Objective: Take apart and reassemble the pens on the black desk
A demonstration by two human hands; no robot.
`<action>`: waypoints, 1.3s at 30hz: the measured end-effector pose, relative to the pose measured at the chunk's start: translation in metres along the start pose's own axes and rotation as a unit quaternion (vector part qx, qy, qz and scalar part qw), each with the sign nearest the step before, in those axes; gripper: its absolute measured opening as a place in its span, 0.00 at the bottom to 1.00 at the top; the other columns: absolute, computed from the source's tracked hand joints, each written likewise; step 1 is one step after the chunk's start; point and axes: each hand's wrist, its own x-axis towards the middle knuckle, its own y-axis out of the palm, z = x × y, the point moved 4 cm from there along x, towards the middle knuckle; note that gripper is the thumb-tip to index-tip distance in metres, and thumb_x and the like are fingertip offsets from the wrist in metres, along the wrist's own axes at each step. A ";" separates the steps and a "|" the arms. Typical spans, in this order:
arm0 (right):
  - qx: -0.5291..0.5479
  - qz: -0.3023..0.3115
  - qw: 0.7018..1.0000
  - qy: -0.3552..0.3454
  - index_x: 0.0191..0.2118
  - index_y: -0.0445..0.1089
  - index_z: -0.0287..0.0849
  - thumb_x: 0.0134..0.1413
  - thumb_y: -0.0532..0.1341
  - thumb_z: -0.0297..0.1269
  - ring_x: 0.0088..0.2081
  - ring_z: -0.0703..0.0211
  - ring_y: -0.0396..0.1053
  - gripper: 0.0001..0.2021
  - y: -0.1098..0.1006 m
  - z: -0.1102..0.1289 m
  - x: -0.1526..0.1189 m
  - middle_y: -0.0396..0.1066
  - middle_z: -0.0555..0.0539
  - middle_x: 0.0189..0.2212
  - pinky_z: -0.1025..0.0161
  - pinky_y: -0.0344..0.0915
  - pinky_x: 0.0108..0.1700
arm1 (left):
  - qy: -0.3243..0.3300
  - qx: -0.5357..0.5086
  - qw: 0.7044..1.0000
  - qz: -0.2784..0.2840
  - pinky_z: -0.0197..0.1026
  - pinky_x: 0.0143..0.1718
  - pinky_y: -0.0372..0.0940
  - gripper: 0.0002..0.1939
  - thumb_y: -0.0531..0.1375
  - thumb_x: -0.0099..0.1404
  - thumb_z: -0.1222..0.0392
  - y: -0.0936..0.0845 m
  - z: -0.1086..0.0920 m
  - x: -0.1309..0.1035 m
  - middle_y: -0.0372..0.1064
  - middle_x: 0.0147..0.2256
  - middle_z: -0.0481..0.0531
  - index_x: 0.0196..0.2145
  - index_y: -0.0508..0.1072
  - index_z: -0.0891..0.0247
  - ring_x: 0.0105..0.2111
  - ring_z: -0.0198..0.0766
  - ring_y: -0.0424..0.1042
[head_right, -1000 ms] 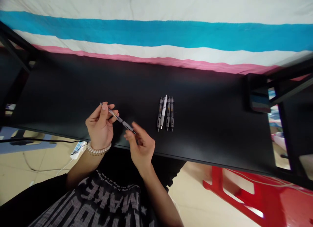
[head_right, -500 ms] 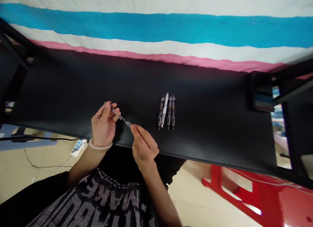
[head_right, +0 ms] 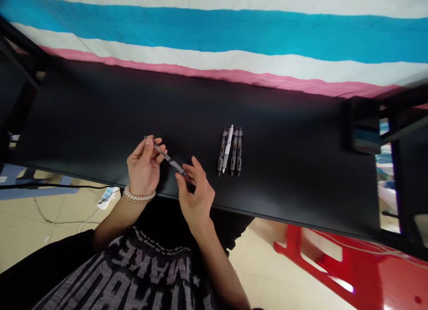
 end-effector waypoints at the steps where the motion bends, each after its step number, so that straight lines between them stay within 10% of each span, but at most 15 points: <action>1: -0.004 -0.017 1.000 -0.020 0.47 0.78 0.46 0.63 0.64 0.36 0.40 0.55 0.81 0.09 -0.002 0.003 0.000 0.82 0.45 0.40 0.56 0.81 0.43 | 0.003 0.003 1.000 0.000 0.37 0.37 0.76 0.14 0.71 0.59 0.51 -0.001 0.000 0.001 0.80 0.37 0.50 0.39 0.80 0.61 0.31 0.32 0.79; 16: -0.010 0.019 1.000 -0.022 0.45 0.76 0.44 0.64 0.62 0.39 0.33 0.59 0.79 0.08 0.003 0.003 -0.002 0.80 0.46 0.35 0.61 0.78 0.37 | -0.022 -0.014 0.999 0.034 0.38 0.36 0.76 0.12 0.70 0.60 0.54 0.003 0.002 -0.005 0.79 0.36 0.50 0.39 0.79 0.61 0.31 0.31 0.78; 25: 0.287 0.151 0.902 0.285 0.27 0.66 0.43 0.67 0.55 0.55 0.09 0.72 0.51 0.23 0.024 -0.001 -0.025 0.61 0.58 0.11 0.72 0.46 0.12 | -0.062 -0.045 0.980 0.181 0.34 0.34 0.73 0.11 0.71 0.60 0.54 0.017 -0.010 -0.008 0.70 0.32 0.47 0.38 0.77 0.61 0.29 0.29 0.71; 33: 0.050 0.148 0.985 0.068 0.28 0.69 0.42 0.70 0.54 0.42 0.20 0.67 0.63 0.18 0.024 0.011 -0.034 0.67 0.52 0.19 0.68 0.60 0.24 | -0.230 -0.125 0.951 0.162 0.30 0.12 0.45 0.17 0.51 0.71 0.51 0.027 -0.023 -0.019 0.41 0.17 0.38 0.27 0.68 0.61 0.13 0.27 0.39; 39: -0.010 0.081 0.996 -0.037 0.43 0.72 0.42 0.66 0.60 0.39 0.27 0.62 0.69 0.07 -0.004 0.005 -0.026 0.73 0.49 0.28 0.65 0.68 0.30 | -0.256 -0.074 0.943 0.197 0.31 0.13 0.43 0.18 0.47 0.66 0.55 0.036 -0.024 -0.006 0.40 0.16 0.40 0.25 0.69 0.62 0.13 0.28 0.38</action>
